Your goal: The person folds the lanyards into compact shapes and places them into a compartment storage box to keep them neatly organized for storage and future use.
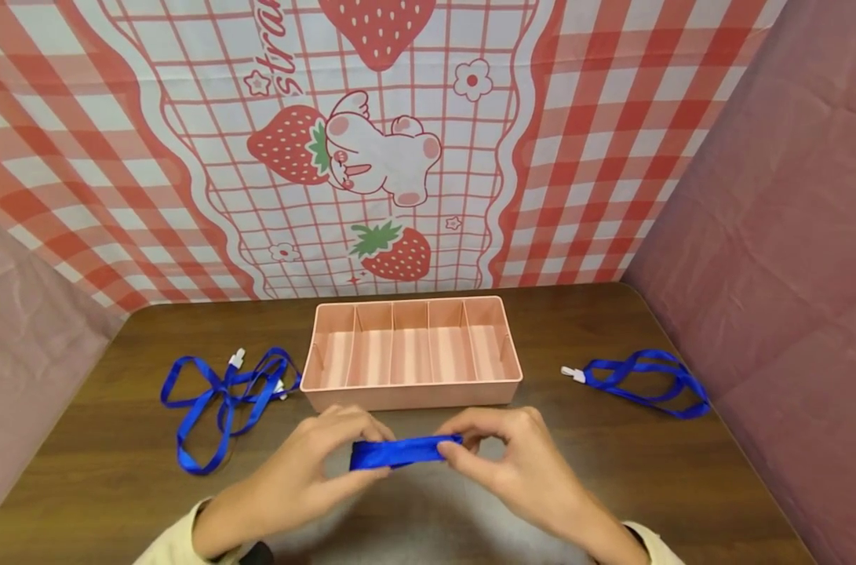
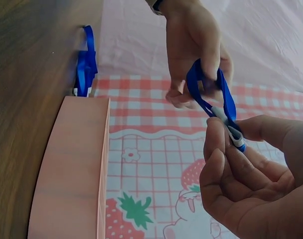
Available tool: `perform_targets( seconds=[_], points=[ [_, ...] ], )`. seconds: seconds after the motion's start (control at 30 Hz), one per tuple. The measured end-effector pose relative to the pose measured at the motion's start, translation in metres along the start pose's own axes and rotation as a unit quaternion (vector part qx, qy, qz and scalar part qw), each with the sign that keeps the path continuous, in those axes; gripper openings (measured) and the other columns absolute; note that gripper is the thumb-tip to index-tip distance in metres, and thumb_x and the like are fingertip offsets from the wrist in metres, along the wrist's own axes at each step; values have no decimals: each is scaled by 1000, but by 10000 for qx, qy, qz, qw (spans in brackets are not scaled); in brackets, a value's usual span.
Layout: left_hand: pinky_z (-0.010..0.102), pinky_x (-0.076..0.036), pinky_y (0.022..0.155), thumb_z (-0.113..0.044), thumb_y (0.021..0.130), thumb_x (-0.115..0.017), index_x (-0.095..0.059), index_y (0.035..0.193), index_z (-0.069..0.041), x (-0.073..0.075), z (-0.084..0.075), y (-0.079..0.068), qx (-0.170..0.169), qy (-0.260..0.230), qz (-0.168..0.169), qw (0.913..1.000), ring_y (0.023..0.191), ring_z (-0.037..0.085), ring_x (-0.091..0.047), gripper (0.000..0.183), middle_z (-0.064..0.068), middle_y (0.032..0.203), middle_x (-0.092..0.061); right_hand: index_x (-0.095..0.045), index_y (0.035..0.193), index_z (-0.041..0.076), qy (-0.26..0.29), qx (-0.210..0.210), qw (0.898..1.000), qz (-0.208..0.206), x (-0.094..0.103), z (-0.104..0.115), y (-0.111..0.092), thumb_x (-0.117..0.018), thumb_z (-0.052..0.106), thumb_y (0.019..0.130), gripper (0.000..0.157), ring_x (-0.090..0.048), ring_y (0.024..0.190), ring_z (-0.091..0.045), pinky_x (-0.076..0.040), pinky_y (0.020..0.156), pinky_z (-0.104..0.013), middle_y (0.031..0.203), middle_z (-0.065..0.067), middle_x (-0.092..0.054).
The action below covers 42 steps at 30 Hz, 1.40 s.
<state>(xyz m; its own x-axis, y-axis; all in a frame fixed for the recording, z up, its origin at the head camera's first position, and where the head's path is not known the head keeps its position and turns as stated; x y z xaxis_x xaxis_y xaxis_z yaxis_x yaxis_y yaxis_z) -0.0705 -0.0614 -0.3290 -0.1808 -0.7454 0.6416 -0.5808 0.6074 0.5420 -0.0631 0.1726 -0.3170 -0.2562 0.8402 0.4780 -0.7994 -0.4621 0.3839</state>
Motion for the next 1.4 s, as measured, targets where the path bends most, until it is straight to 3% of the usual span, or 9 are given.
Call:
perform_targets(
  seconds=[0.1,0.27,0.4,0.57,0.7,0.83,0.97,1.17,1.4],
  points=[
    [21,-48,83,-19,91,-74,-62,96,-16,5,1,-2,-185,-308,73,9993,95,5,-60,13,-7,105,-67,-73,98,21,52,-120,9999,50,2,0,-2,-73,0,88,23,-65,71,-9,-53,66,-26,76,8,-70],
    [24,-51,85,-22,94,-71,-57,89,-18,9,1,-7,31,-745,228,9970,99,7,-62,16,-7,110,-65,-75,97,20,244,-195,9993,203,5,-1,-4,-72,-1,89,23,-67,72,-11,-54,66,-27,76,7,-71],
    [18,-50,75,-22,96,-68,-56,84,-19,9,2,-8,124,-885,293,9956,84,0,-59,17,-10,94,-66,-76,97,17,441,-52,9985,316,6,1,-3,-70,-4,89,23,-67,73,-12,-55,66,-28,78,5,-72],
    [11,-47,67,-25,94,-71,-58,85,-19,6,1,-8,-42,-770,462,9959,72,-5,-53,16,-12,75,-60,-76,98,15,462,30,9986,266,7,2,-2,-70,-5,89,23,-67,73,-13,-55,66,-27,78,5,-72],
    [8,-45,64,-20,91,-74,-59,90,-18,3,0,-7,-34,-691,562,9960,70,-5,-54,15,-13,75,-59,-76,99,15,351,-94,9992,145,9,1,-3,-70,-4,89,22,-67,73,-12,-55,67,-27,77,6,-71],
    [9,-46,62,-17,97,-67,-63,93,-16,1,1,-7,2,-847,567,9948,70,-5,-53,5,-11,76,-59,-75,99,16,301,-345,9989,126,12,-1,-3,-70,-1,90,20,-67,74,-13,-55,68,-29,77,5,-71],
    [14,-50,64,-20,100,-63,-64,93,-17,-1,2,-7,168,-1138,691,9910,73,-4,-56,8,-11,79,-59,-75,99,18,223,-505,9984,100,14,-2,-4,-70,0,91,20,-68,75,-13,-55,68,-29,77,5,-71],
    [18,-51,63,-19,100,-61,-65,85,-20,-1,2,-9,493,-1356,650,9874,73,-4,-54,15,-11,80,-60,-76,97,16,342,-249,9991,52,14,-3,-5,-70,-4,89,22,-66,73,-12,-54,66,-27,76,4,-71],
    [18,-51,60,-16,100,-61,-70,88,-17,-2,3,-9,435,-1423,402,9880,71,-4,-56,16,-8,78,-64,-75,96,13,401,173,9990,-35,9,-2,-4,-71,-8,86,24,-63,71,-11,-53,64,-25,75,2,-69]
  ],
)
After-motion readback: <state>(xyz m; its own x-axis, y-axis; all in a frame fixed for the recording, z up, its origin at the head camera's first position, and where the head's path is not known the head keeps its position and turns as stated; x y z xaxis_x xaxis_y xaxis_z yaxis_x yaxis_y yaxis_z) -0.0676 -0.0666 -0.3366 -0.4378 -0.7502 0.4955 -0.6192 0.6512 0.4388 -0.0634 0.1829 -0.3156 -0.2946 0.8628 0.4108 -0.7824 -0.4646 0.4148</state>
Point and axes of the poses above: each hand's wrist, its own y-axis towards the middle knuckle, its own x-axis out of the back of the hand, z = x × y, the point moved 3 cm from there along y, towards the middle knuckle
